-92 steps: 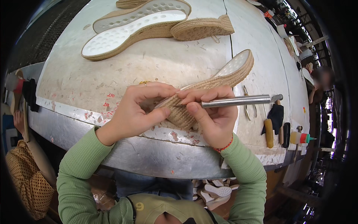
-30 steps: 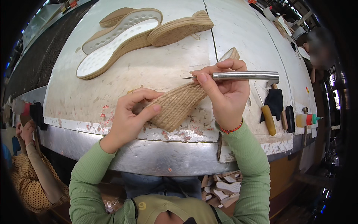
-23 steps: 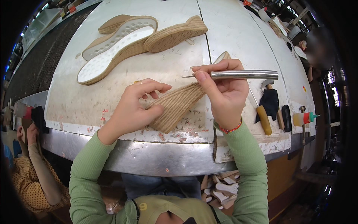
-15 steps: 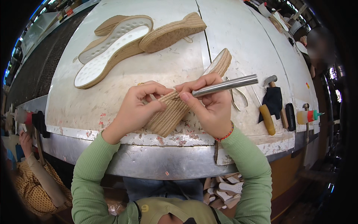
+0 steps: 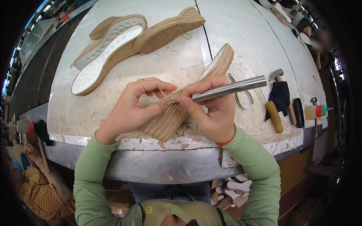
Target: The person uses a metal awl to stitch the woven sole of a shoe. They repeatedly pierce the sole and pull the thread through to secure the layers. The person handles multiple shoe soles on the workbench during the process.
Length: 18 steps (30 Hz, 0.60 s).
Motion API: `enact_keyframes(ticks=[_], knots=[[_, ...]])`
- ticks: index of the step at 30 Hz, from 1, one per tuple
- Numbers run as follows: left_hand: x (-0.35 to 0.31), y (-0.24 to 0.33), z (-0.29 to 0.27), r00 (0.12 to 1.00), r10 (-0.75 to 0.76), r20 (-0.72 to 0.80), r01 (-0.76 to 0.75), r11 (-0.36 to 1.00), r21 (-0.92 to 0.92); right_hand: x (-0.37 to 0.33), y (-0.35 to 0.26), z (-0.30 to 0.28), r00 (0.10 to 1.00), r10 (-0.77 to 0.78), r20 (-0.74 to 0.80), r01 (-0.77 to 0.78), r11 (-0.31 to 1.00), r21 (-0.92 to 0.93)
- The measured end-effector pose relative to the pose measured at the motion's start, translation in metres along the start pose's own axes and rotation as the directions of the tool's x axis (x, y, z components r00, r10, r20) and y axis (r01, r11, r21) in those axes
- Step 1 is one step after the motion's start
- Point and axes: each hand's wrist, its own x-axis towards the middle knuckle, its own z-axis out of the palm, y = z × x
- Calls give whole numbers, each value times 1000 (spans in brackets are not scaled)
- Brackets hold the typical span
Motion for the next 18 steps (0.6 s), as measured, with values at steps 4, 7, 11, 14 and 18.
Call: enact_keyframes(ticks=[4,7,11,14,18], knots=[[-1,-8,3,1000,-13,-13,12,998,-60,-3,10,-4,988,-115,104,134,969,-207],[0,-9,6,1000,-22,-1,22,997,-69,-3,13,-4,981,-165,105,186,953,-238],[-2,-12,7,996,-87,13,88,983,-164,-1,5,-7,956,-186,227,257,904,-341],[-1,-11,7,995,-99,26,102,979,-175,-1,1,-7,946,-184,266,276,888,-368],[-1,-12,7,995,-91,28,94,980,-177,-3,2,-8,950,-175,258,265,889,-373]])
